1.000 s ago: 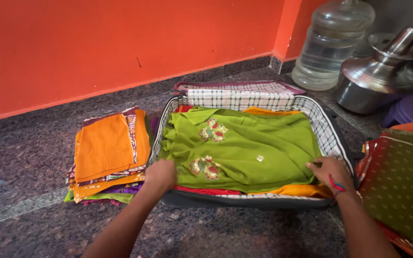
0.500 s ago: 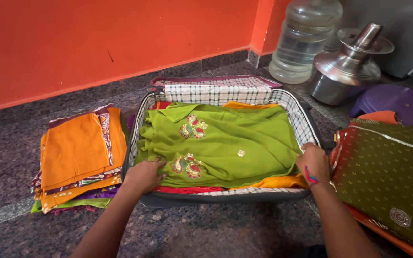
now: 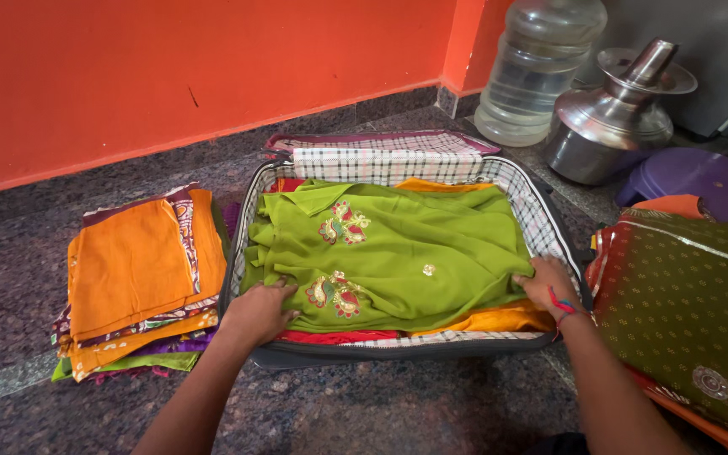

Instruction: The person organizes and packs several pieces of clothing into a suitcase by hand, unfolding, smoothing, and stacking them in layers.

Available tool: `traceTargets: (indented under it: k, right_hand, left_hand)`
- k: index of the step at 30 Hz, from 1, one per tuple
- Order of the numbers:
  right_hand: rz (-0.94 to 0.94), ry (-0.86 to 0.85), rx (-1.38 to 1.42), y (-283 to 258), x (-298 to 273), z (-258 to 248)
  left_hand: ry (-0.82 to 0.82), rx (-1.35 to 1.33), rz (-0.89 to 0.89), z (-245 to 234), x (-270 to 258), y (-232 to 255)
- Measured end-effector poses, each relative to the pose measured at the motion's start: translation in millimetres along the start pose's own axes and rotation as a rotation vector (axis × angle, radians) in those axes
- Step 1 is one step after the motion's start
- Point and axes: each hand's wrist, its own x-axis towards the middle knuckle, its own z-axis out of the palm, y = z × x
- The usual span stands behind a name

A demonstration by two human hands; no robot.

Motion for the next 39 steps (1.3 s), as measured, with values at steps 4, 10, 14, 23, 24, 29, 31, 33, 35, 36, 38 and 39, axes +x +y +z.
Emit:
traceTargets:
  k: [4, 10, 14, 23, 24, 29, 31, 33, 35, 36, 38, 39]
  right_hand:
    - [0.344, -0.113, 0.617, -21.7, -12.9, -21.5]
    - [0.684, -0.304, 1.276, -30.3, -1.8, -33.6]
    - [0.795, -0.237, 1.266, -35.0, 23.3, -8.3]
    - [0.759, -0.271, 1.531, -23.1, 26.4, 31.6]
    - [0.784, -0.248, 1.496, -26.6, 22.1, 25.7]
    - [0.715, -0.338, 1.752, -31.9, 19.4, 28.1]
    - [0.662, -0.285, 1.742, -23.6, 25.6, 41.8]
    - [0.616, -0.248, 1.734, -16.3, 30.6, 53.3]
    - [0.580, -0.222, 1.732, -14.6, 31.8, 57.5]
    - [0.586, -0.145, 1.593, -17.4, 33.2, 57.1]
    - [0.590, 0.019, 1.321, -23.6, 34.9, 52.1]
    - [0.531, 0.071, 1.160, -27.6, 38.7, 46.0]
  left_hand:
    - [-0.002, -0.003, 0.010, 0.9, 1.4, -0.7]
    - [-0.014, 0.005, 0.013, -0.8, 0.4, -0.7]
    - [-0.008, -0.014, 0.013, -1.8, 1.6, 0.5]
    - [0.011, 0.000, 0.020, 5.6, 4.5, -4.4]
    - [0.013, 0.006, 0.012, 6.9, 5.5, -3.7]
    - [0.040, -0.047, 0.023, 11.7, 7.0, -6.8]
    - [0.043, -0.046, 0.022, 13.2, 4.3, -6.8]
    - [0.031, -0.035, 0.011, 10.2, 4.5, -3.9]
    - [0.015, -0.065, -0.024, 5.3, 2.5, -1.5]
    - [0.006, -0.080, -0.039, 2.8, 0.3, 0.2]
    - [-0.004, -0.087, -0.048, -3.5, -4.0, 6.1]
    - [-0.006, -0.088, -0.056, -8.3, -5.5, 6.4]
